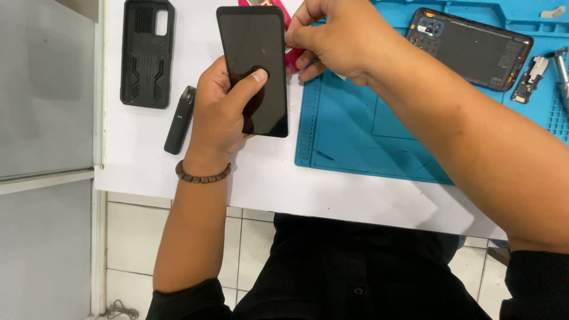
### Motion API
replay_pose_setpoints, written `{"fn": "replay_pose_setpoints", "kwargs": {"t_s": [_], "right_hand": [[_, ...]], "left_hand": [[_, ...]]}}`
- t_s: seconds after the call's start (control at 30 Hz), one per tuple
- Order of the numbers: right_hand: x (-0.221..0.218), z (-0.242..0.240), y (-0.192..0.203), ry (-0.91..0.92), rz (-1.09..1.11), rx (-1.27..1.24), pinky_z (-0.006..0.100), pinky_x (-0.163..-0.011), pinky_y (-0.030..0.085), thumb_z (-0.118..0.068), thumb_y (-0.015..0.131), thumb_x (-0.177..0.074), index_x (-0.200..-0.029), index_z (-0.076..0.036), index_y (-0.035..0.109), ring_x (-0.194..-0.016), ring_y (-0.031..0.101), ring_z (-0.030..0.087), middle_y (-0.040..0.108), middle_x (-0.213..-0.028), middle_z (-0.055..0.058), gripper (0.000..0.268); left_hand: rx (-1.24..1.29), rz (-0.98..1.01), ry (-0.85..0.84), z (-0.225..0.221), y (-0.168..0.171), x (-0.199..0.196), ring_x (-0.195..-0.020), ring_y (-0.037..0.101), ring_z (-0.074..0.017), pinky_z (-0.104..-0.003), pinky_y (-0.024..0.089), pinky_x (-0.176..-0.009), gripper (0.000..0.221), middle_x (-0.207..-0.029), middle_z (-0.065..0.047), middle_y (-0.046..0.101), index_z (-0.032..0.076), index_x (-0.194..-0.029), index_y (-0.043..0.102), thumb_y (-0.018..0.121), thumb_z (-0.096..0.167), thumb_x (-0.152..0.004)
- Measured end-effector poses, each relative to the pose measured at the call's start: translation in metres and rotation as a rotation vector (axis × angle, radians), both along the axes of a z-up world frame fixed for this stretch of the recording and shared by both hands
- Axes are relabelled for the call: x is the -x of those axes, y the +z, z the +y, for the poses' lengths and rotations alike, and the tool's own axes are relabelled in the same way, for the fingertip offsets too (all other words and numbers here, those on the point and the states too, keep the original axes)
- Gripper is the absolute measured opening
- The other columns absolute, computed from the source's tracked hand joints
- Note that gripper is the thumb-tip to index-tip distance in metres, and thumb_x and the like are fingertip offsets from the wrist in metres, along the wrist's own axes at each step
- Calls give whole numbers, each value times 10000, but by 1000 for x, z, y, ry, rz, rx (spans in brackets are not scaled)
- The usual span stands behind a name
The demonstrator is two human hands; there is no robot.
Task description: Reassembling the internal components and frame of a mobile phone after a repair.
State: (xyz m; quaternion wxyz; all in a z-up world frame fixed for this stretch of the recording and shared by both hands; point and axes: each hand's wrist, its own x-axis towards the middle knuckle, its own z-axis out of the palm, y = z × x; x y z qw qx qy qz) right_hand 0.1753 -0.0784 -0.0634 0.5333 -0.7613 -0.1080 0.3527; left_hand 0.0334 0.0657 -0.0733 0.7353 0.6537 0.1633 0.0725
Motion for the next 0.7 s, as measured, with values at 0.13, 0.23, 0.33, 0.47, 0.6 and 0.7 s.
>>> {"fn": "replay_pose_setpoints", "kwargs": {"t_s": [0.13, 0.23, 0.33, 0.47, 0.6, 0.7], "right_hand": [[11, -6, 13, -35, 17, -27, 284, -642, 749, -141, 672, -987, -922, -99, 630, -690, 746, 161, 684, -815, 87, 88], [16, -11, 16, -68, 87, -100, 275, -681, 733, -131, 696, -983, -907, -100, 641, -727, 748, 144, 684, -802, 76, 99], [22, -21, 14, -50, 1, -148, 262, -737, 739, -147, 692, -964, -861, -83, 673, -827, 800, 161, 695, -1059, 57, 122], [31, -21, -1, -71, 52, -145, 256, -835, 728, -112, 670, -961, -863, -56, 687, -830, 746, 143, 719, -844, 78, 115], [26, -21, -15, -103, 34, -135, 227, -752, 685, -96, 683, -932, -811, -53, 713, -775, 798, 171, 752, -837, 69, 132], [16, -14, -47, 6, -361, -6, 260, -534, 440, -253, 698, -802, -584, -176, 734, -541, 574, 3, 673, -524, -82, 234]], "left_hand": [[75, 33, 4, 2, -6, -1, -754, 566, -122, -268, 505, -657, 60, -825, 14, 595, 76, -963, 629, 652, 122, -931], [39, 35, -14, 4, -4, -1, -699, 499, -99, -243, 447, -608, 90, -765, 44, 527, 114, -861, 587, 646, 123, -929], [62, 22, -21, 3, -5, -3, -792, 608, -124, -267, 535, -688, 55, -862, 8, 645, 78, -964, 653, 651, 125, -937], [-19, -34, 27, 4, -8, 1, -831, 591, -122, -271, 521, -737, 80, -896, 10, 633, 74, -991, 631, 650, 133, -940], [-415, -194, 7, 7, -5, 2, -974, 570, -117, -284, 502, -892, 173, -1040, 0, 641, 67, -1129, 634, 652, 158, -984], [-548, -102, -89, 7, -2, 5, -991, 579, -132, -304, 519, -882, 287, -1090, -59, 672, 21, -1211, 636, 685, 185, -981]]}}
